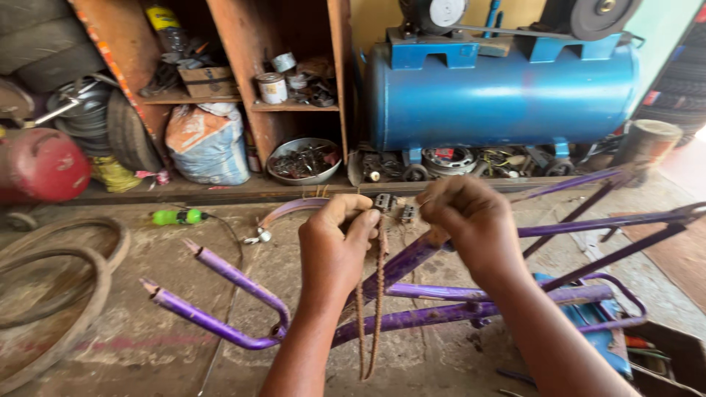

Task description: The person handles a bicycle chain, using pliers to manipulate a link and then coiling it by hand before placing it on the ground near a bicycle frame.

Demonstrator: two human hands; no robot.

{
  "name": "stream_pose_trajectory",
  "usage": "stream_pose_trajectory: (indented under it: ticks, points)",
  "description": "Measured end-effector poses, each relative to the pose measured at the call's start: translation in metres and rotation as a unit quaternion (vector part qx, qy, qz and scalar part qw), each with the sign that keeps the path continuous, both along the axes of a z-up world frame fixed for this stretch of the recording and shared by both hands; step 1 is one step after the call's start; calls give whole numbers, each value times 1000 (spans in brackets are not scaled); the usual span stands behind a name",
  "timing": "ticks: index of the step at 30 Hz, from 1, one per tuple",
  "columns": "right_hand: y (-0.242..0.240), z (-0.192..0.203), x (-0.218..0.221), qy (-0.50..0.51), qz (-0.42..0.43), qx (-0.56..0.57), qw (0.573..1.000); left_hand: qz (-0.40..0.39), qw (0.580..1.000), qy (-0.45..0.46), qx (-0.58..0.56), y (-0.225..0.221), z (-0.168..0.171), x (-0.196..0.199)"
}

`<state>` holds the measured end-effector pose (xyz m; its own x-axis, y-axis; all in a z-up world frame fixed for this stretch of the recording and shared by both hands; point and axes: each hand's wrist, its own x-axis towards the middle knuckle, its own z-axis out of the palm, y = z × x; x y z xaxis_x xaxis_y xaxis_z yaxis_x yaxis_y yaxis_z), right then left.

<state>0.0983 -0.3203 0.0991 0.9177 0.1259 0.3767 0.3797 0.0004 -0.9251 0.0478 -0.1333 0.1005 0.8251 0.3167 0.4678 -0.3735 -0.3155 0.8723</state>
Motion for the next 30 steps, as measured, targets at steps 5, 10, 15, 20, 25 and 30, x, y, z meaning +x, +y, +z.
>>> stream_pose_trajectory:
  ticks: [5, 10, 15, 20, 25, 30]
  points:
    - [29, -15, -9, -64, 40, -55, 996, 12, 999, 27, 43, 4, 7, -6]
    - [39, -18, -9, -118, 6, -85, 989, 22, 989, -74, 123, 8, 3, -6]
    - [43, -16, -11, -105, -3, -80, 991, 8, 994, -8, 108, 7, 6, -7]
    - [45, -13, -14, -120, -30, -103, 987, 8, 993, -28, 114, 6, 4, -6]
    - [44, -12, -16, -137, -45, -118, 982, -2, 992, -42, 118, 4, 5, -6]
    - [43, -19, -9, -72, 34, -89, 993, -8, 994, 1, 108, 0, 11, -11]
